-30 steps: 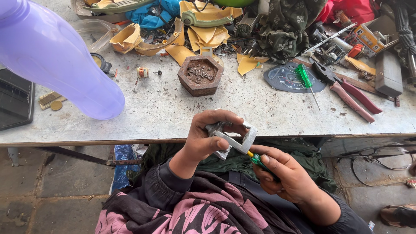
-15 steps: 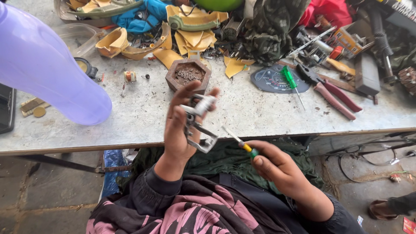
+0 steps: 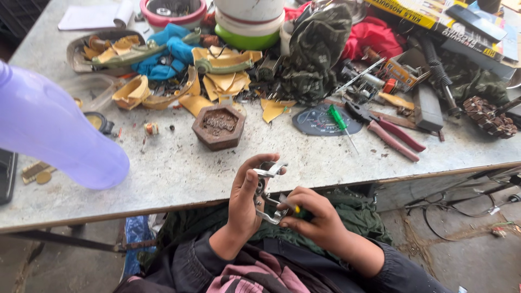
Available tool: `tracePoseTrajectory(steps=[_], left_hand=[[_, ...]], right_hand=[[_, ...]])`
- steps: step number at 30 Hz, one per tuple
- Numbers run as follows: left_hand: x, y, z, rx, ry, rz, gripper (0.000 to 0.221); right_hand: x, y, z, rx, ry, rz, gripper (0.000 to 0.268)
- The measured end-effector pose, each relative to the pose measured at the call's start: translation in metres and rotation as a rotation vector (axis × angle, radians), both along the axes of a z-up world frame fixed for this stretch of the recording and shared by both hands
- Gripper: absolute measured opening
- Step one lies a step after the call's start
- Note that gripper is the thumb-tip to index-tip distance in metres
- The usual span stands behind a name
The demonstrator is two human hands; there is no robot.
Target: The person disassembles a small metal component using a screwdriver, سپس wipes the parts with a cloth. They hold a small coil and use a pair of pliers to adjust the wires.
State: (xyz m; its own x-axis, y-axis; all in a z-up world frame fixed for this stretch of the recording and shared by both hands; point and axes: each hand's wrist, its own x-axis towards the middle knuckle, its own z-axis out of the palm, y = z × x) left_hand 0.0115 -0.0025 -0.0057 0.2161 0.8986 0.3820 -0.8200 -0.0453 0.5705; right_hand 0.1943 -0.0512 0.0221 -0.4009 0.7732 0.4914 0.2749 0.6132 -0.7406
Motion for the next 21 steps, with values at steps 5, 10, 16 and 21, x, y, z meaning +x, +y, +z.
tracePoseTrajectory(steps=[5, 10, 16, 21], left_hand=[[0.011, 0.0, 0.009, -0.023, 0.119, 0.056, 0.053], [0.01, 0.021, 0.058, 0.276, 0.43, 0.236, 0.064], [0.022, 0.11, 0.13, 0.716, 1.011, 0.701, 0.067], [0.081, 0.232, 0.136, 0.679, 1.527, 0.812, 0.085]], right_hand=[[0.014, 0.006, 0.001, 0.09, -0.087, -0.019, 0.038], [0.044, 0.016, -0.008, 0.195, -0.011, -0.202, 0.032], [0.094, 0.044, -0.03, 0.029, 0.303, -0.32, 0.021], [0.118, 0.066, -0.061, -0.245, 0.655, -0.298, 0.022]])
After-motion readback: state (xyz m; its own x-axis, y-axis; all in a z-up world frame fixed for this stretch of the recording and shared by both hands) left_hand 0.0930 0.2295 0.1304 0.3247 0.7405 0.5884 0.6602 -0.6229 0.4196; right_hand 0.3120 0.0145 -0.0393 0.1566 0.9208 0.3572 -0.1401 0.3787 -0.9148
